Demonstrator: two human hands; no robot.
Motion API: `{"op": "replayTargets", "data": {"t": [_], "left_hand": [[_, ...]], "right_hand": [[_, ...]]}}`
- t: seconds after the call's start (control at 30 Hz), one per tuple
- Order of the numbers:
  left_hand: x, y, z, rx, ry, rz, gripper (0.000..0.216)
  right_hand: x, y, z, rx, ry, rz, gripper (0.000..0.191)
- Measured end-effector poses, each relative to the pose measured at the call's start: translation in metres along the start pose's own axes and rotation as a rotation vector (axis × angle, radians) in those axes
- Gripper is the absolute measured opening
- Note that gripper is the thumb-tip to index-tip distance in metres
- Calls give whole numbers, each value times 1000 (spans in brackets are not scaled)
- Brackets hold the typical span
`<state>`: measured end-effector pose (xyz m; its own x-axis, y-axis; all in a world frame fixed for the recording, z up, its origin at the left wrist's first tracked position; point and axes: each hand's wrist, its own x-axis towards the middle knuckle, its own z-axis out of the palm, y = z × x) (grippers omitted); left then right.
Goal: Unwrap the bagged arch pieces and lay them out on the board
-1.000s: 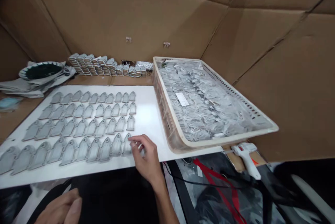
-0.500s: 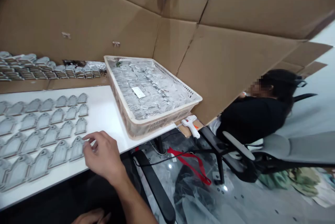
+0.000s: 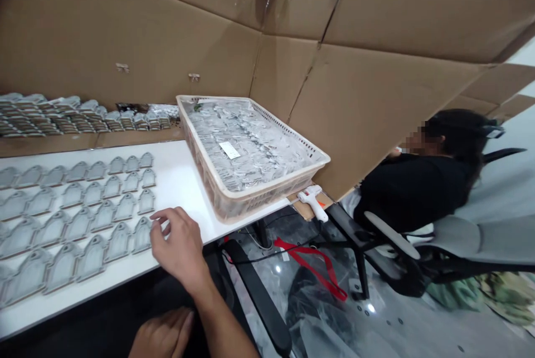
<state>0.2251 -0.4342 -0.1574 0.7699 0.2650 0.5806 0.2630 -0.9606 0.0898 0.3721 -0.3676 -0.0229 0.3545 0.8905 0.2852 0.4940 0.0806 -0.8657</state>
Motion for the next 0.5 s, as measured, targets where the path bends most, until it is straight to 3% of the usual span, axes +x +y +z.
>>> {"op": "replayTargets", "data": {"t": [0.17,0.3,0.4,0.5], "left_hand": [[0,2,-10,-50,-189,-68,44],[-15,4,-11,-180,-484,-253,23],[-22,0,-3,-235,-693,-365,29],[-28,-5,7,-267,-778,-347,36]], "right_hand": [[-4,6,-2,54,-34,6,22],[-2,16,-6,49,-116,35,22],[8,24,-10,12,-202,77,27],[20,29,-13,-13,-293,96,35]]}}
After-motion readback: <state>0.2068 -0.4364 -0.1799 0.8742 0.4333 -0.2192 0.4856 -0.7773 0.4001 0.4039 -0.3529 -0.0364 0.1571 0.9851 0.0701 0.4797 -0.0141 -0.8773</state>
